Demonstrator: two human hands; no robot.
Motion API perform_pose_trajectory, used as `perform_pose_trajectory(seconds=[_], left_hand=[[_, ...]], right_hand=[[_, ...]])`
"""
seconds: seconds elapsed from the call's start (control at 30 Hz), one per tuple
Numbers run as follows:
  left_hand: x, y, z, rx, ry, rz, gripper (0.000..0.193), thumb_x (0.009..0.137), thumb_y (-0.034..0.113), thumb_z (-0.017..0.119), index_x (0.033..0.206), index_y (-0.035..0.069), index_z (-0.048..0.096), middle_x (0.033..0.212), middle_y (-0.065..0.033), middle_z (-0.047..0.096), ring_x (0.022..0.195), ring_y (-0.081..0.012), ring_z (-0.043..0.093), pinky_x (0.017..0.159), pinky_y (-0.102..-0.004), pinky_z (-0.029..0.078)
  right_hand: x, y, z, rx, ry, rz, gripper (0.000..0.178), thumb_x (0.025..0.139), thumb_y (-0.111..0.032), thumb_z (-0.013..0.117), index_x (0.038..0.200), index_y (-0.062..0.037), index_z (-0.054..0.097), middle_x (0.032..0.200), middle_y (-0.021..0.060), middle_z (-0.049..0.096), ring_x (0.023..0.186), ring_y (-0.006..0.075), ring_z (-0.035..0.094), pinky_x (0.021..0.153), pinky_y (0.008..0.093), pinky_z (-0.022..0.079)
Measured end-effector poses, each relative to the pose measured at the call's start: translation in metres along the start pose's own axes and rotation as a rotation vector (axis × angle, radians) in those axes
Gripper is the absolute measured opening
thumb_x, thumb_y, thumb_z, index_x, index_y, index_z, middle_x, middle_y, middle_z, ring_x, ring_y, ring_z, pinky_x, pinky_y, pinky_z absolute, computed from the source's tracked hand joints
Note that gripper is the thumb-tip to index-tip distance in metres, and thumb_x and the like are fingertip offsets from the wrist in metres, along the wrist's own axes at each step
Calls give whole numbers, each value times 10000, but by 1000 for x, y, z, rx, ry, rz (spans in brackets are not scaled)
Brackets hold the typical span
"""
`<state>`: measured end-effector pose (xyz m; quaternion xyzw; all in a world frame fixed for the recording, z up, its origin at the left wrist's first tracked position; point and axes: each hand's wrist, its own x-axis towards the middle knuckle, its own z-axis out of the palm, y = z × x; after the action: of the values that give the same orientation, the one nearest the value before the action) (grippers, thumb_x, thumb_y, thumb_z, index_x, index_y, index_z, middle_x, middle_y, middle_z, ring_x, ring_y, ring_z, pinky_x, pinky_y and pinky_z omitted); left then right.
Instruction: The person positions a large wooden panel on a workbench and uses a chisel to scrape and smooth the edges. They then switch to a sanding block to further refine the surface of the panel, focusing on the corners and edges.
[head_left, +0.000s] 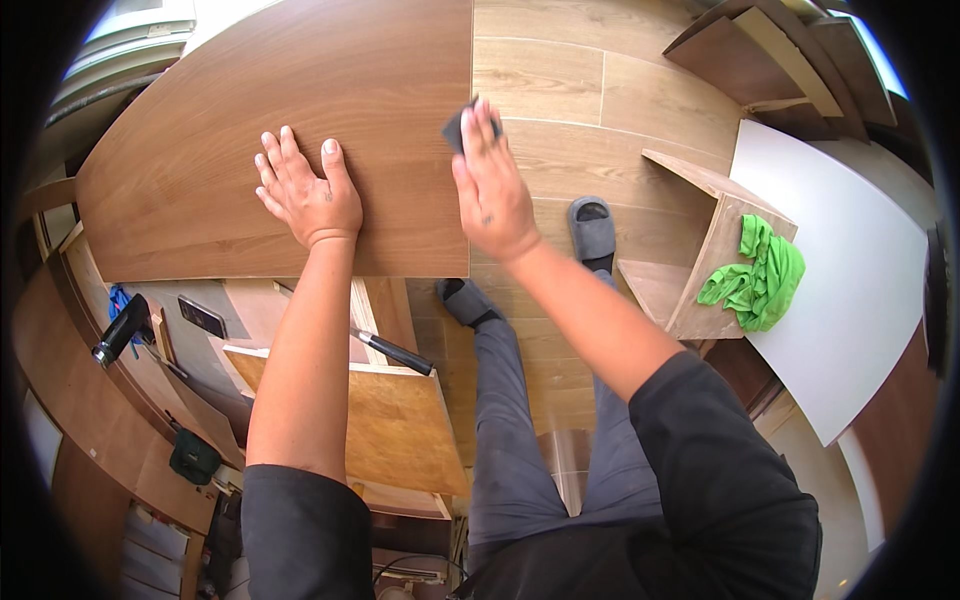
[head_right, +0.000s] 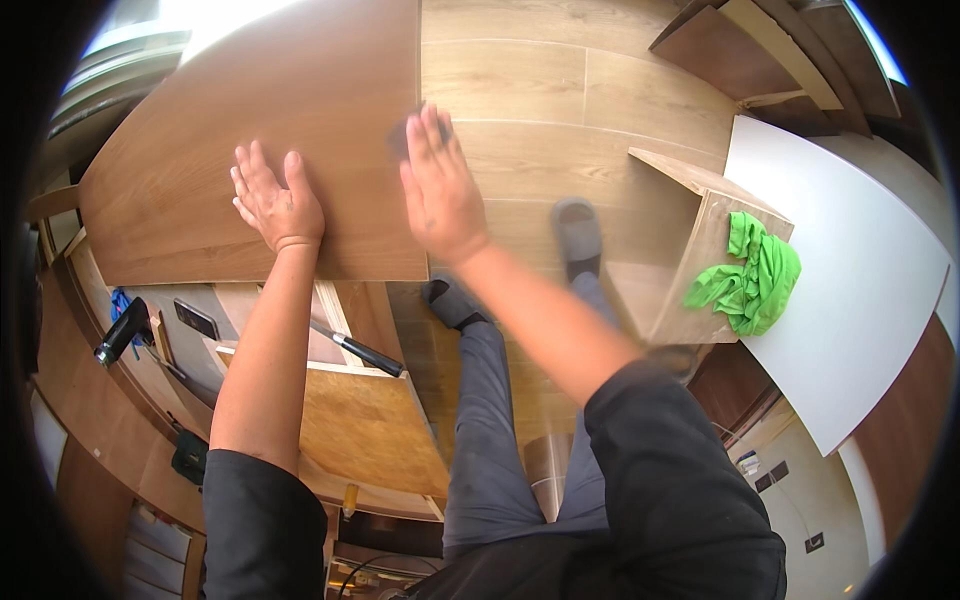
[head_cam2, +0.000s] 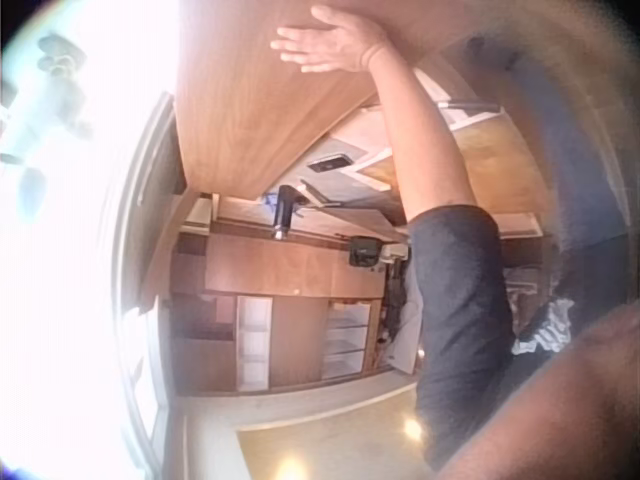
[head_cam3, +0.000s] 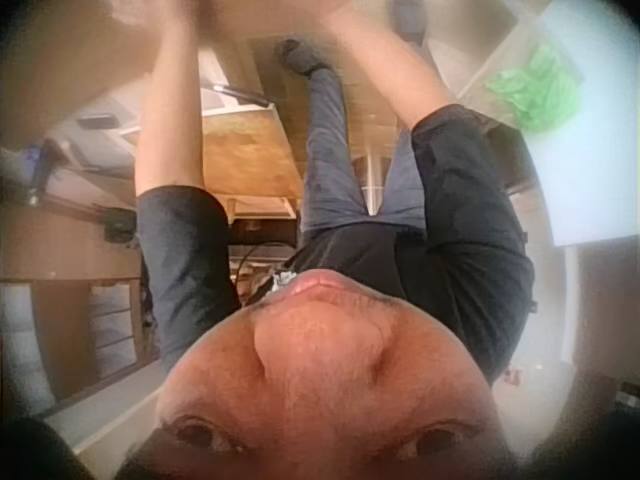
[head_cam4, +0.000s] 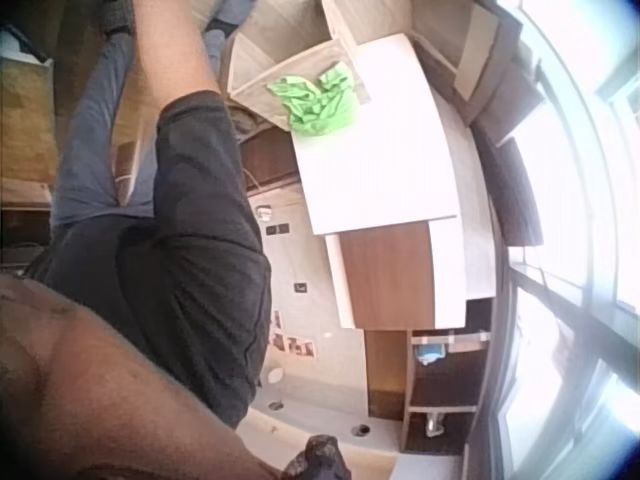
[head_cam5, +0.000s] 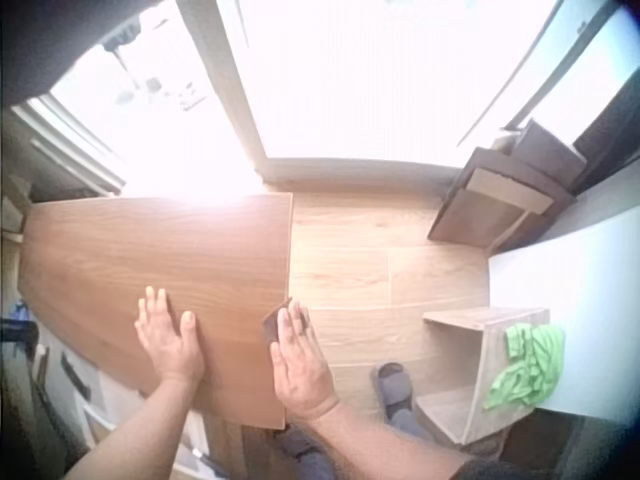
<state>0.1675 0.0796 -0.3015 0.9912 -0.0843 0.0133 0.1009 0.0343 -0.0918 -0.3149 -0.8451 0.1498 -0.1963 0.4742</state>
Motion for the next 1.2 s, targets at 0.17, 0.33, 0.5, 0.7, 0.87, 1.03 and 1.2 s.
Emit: perform_pose_trajectory(seconds=[0.17, 0.33, 0.5, 0.7, 0.87, 1.03, 1.2], left_hand=[[0, 1, 1, -3, -9, -3, 695, 984, 538, 445, 1543, 137, 347, 1652, -85, 242, 1527, -335, 156, 1221, -561, 52], [0, 1, -1, 0, -4, 2, 695, 981, 536, 458, 1538, 132, 357, 1651, -86, 247, 1526, -339, 160, 1219, -567, 57], [0, 1, -2, -12, 0, 6, 691, 980, 534, 464, 1533, 130, 366, 1652, -85, 248, 1525, -339, 160, 1219, -567, 57], [1, 0, 0, -10, -28, -17, 694, 983, 543, 444, 1553, 161, 335, 1659, -63, 231, 1539, -306, 122, 1225, -541, 28], [2, 0, -1, -10, -18, -6, 692, 978, 527, 459, 1546, 148, 348, 1655, -70, 242, 1538, -313, 126, 1223, -543, 30], [1, 1, 0, -23, -13, -1, 691, 974, 517, 466, 1546, 147, 349, 1653, -80, 243, 1537, -319, 129, 1222, -542, 26], [1, -1, -1, -10, -15, -6, 698, 974, 524, 465, 1551, 151, 340, 1655, -78, 240, 1537, -319, 128, 1222, -542, 24]], right_hand=[[20, 12, 5, -37, 7, 9, 544, 982, -95, 534, 1488, 47, 394, 1553, 283, 350, 1439, 478, 325, 1189, 490, 279], [-38, -9, -13, -29, -110, 48, 536, 980, -101, 539, 1481, 42, 412, 1568, 255, 346, 1445, 441, 342, 1188, 493, 276], [44, 22, -3, -9, -17, 22, 500, 1005, -152, 517, 1470, 15, 444, 1554, 259, 364, 1448, 394, 360, 1176, 441, 318], [106, 15, -48, 376, 2, 543, 473, 1049, -228, 457, 1468, -8, 460, 1552, 222, 396, 1446, 325, 390, 1162, 370, 350], [104, 30, -46, 147, -7, 121, 451, 1025, -188, 496, 1441, -15, 497, 1540, 240, 405, 1408, 361, 436, 1109, 382, 408], [95, 48, -33, 3, -107, -177, 416, 940, -77, 575, 1353, -23, 564, 1509, 252, 436, 1381, 415, 445, 1105, 417, 415], [97, 48, -32, -165, -65, -235, 427, 852, 23, 540, 1276, -21, 571, 1480, 224, 481, 1208, 388, 560, 1104, 423, 421]])
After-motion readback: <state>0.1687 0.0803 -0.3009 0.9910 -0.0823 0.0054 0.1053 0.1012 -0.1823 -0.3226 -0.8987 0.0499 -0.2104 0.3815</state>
